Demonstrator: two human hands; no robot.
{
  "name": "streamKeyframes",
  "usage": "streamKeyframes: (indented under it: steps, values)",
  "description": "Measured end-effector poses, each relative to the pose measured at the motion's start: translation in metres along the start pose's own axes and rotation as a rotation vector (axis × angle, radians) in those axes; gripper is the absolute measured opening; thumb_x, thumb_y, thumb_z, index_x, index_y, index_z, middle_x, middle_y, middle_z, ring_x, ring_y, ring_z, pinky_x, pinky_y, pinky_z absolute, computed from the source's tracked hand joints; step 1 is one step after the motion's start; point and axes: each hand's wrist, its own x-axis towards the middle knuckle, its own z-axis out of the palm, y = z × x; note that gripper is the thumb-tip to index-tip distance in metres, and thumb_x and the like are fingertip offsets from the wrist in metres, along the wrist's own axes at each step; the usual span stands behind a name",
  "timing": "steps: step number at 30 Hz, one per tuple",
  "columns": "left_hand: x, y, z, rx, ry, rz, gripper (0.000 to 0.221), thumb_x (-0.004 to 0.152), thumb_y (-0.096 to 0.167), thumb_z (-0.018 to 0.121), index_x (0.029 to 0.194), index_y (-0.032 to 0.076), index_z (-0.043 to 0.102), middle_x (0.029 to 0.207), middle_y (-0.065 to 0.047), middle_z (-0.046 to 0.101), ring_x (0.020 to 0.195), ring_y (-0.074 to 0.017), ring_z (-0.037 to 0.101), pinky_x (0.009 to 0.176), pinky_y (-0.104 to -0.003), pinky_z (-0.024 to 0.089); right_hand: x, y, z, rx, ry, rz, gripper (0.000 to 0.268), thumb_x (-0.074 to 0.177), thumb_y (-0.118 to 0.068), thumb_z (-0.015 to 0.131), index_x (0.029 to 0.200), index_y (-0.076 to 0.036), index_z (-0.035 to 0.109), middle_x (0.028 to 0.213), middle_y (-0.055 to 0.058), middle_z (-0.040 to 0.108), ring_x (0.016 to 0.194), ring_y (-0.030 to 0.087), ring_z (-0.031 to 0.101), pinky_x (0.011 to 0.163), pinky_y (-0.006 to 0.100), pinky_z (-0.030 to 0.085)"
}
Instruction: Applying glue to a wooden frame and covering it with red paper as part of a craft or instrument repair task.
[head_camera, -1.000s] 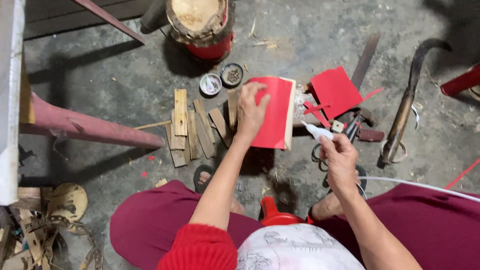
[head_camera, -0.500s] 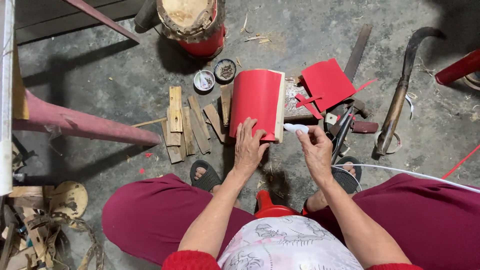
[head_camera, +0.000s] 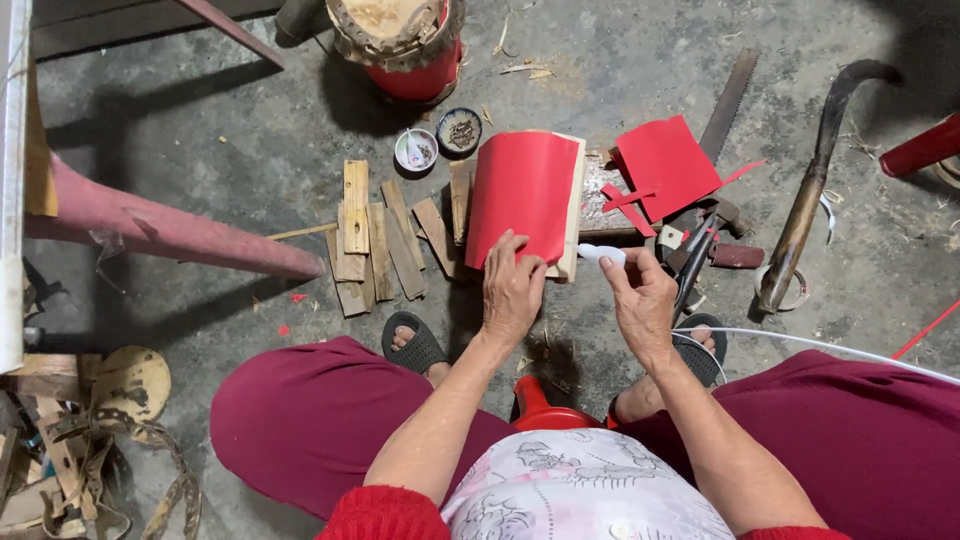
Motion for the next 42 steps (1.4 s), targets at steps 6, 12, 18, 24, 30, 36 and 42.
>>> streamKeyframes:
  steps: [6,12,18,24,30,36,42]
  values:
    - [0.003,0.002,-0.001,-0.177,0.040,-0.251,0.014,0.082,0.014,0.079,0.079,0.011,0.065,0.114,-0.005,0.051,0.111,-0.0340,0.055,0.099,-0.049,0.045,-0.005,-0.003,0.008,-0.186,-0.029,-0.195,0.015,0.097,-0.021,0.082,0.097,-0.010,0.072,0.064,0.012,0.066,0.060,0.027,0.066,0.054,0.036,0.052]
    - [0.011,0.013,-0.008,-0.182,0.054,-0.284,0.019,0.076,0.009,0.077,0.072,0.010,0.059,0.110,-0.006,0.049,0.103,-0.0347,0.054,0.094,-0.047,0.044,-0.007,-0.003,0.016,-0.195,-0.060,-0.239,0.014,0.098,-0.023,0.079,0.093,-0.014,0.070,0.062,0.004,0.069,0.057,0.020,0.067,0.057,0.029,0.053]
    - [0.012,0.014,-0.003,-0.116,0.057,-0.247,0.024,0.071,0.009,0.078,0.072,0.011,0.054,0.110,-0.007,0.049,0.105,-0.0361,0.052,0.093,-0.048,0.042,-0.005,-0.010,0.019,-0.317,-0.102,-0.329,0.018,0.101,-0.029,0.075,0.095,-0.013,0.068,0.064,0.010,0.068,0.062,0.029,0.070,0.059,0.038,0.055]
    - [0.013,0.017,-0.011,-0.211,0.057,-0.355,0.040,0.072,0.006,0.081,0.102,0.016,0.056,0.128,-0.010,0.047,0.115,-0.0401,0.052,0.106,-0.056,0.037,-0.002,-0.009,0.018,-0.356,-0.123,-0.354,0.021,0.101,-0.031,0.073,0.095,-0.013,0.065,0.065,0.011,0.067,0.064,0.030,0.070,0.060,0.038,0.055]
    - [0.014,0.019,-0.014,-0.204,0.009,-0.374,0.044,0.072,0.006,0.079,0.107,0.017,0.055,0.130,-0.010,0.045,0.116,-0.0404,0.050,0.103,-0.054,0.038,0.001,-0.004,0.013,-0.459,-0.144,-0.436,0.022,0.103,-0.033,0.069,0.096,-0.013,0.062,0.063,0.011,0.063,0.062,0.031,0.068,0.060,0.037,0.054]
    - [0.013,0.017,-0.009,-0.193,0.024,-0.370,0.046,0.071,0.007,0.078,0.110,0.017,0.055,0.130,-0.010,0.044,0.117,-0.0394,0.050,0.103,-0.054,0.037,0.001,-0.005,0.015,-0.446,-0.167,-0.468,0.024,0.104,-0.033,0.067,0.091,-0.013,0.062,0.062,0.008,0.057,0.062,0.030,0.066,0.060,0.037,0.053]
    - [0.011,0.015,-0.003,-0.176,0.041,-0.378,0.052,0.068,0.008,0.079,0.113,0.017,0.055,0.130,-0.010,0.045,0.116,-0.0399,0.050,0.101,-0.054,0.038,0.001,-0.009,0.017,-0.406,-0.174,-0.466,0.022,0.104,-0.030,0.067,0.092,-0.012,0.062,0.063,0.010,0.056,0.063,0.031,0.065,0.059,0.036,0.053]
